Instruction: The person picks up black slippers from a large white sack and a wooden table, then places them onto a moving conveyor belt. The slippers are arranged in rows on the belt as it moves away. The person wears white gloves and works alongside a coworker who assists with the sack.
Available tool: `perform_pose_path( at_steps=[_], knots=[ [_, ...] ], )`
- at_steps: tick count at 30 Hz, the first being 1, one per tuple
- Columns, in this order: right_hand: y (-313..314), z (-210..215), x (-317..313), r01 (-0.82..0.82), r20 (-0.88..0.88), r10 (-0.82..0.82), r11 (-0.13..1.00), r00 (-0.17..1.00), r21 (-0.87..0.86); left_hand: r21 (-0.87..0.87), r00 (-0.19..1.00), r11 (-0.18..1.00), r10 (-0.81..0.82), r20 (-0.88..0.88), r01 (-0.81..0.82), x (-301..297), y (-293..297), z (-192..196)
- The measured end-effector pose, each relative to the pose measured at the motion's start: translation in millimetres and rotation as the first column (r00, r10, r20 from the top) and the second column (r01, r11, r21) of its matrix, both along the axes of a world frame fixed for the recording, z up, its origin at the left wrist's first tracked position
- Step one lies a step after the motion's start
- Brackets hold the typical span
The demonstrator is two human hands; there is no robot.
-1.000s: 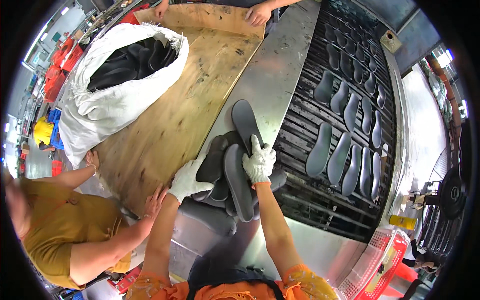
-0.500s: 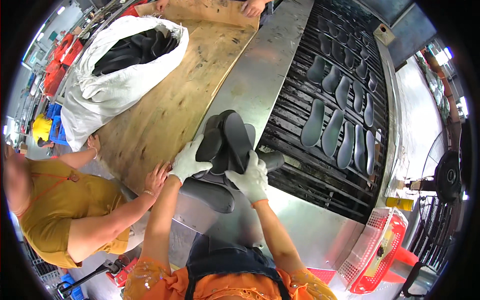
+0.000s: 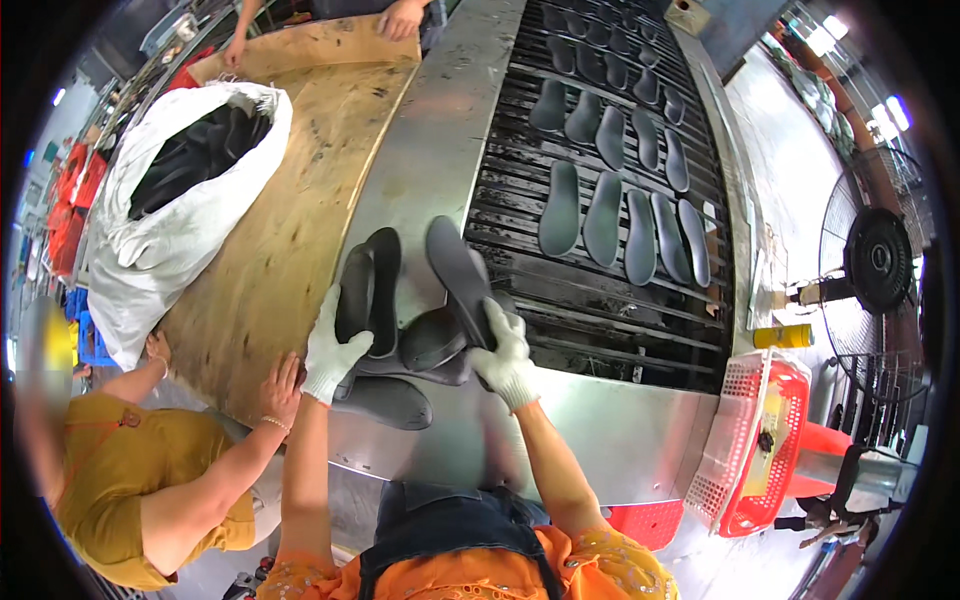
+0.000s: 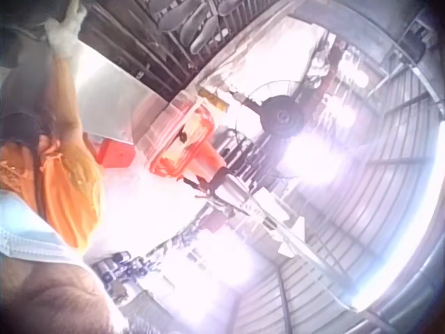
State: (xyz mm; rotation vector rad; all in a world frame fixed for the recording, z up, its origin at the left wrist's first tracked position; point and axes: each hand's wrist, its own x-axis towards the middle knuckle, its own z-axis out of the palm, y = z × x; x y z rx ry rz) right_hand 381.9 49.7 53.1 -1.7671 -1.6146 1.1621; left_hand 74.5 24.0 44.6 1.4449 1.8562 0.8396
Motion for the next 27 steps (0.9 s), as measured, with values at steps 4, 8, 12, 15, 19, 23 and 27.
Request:
perform_pose_path(
  at_steps=[4, 8, 12, 15, 19, 23, 27],
  knots=[
    [-26.4, -23.6, 74.2, 0.271, 0.075, -0.276, 0.960, 0.958, 0.077, 0.057, 0.899, 0.997, -0.069, 0.433, 0.050, 46.6, 13.9, -10.3],
    [-37.5, -43.2, 144.9, 0.456, 0.217, -0.463, 0.886, 0.860, 0.082, -0.194, 0.465, 0.967, 0.099, 0.880, 0.162, 146.8, 35.5, 5.3],
    [-33.2, -46.7, 179.6, 0.526, 0.305, -0.511, 0.850, 0.804, 0.036, -0.297, 0.225, 0.923, 0.244, 0.943, 0.243, 238.1, 57.8, -29.1],
    [-22.3, -46.0, 189.6, 0.538, 0.389, -0.502, 0.843, 0.773, 0.019, -0.267, 0.383, 0.929, 0.156, 0.911, 0.257, 289.2, 74.4, -66.2],
    [-18.8, -58.2, 203.8, 0.493, 0.405, -0.485, 0.865, 0.775, 0.094, -0.049, 0.580, 0.937, -0.172, 0.796, 0.345, 314.3, 75.0, -96.0],
    [-35.9, -53.1, 230.2, 0.583, 0.377, -0.586, 0.801, 0.717, 0.136, -0.131, 0.945, 0.964, -0.192, 0.265, 0.233, 290.4, 61.3, -75.6],
    [-49.4, -66.1, 263.6, 0.597, 0.487, -0.599, 0.782, 0.636, 0.182, 0.040, 0.753, 0.937, -0.252, -0.608, 0.347, 238.5, 55.7, -51.7]
  ],
)
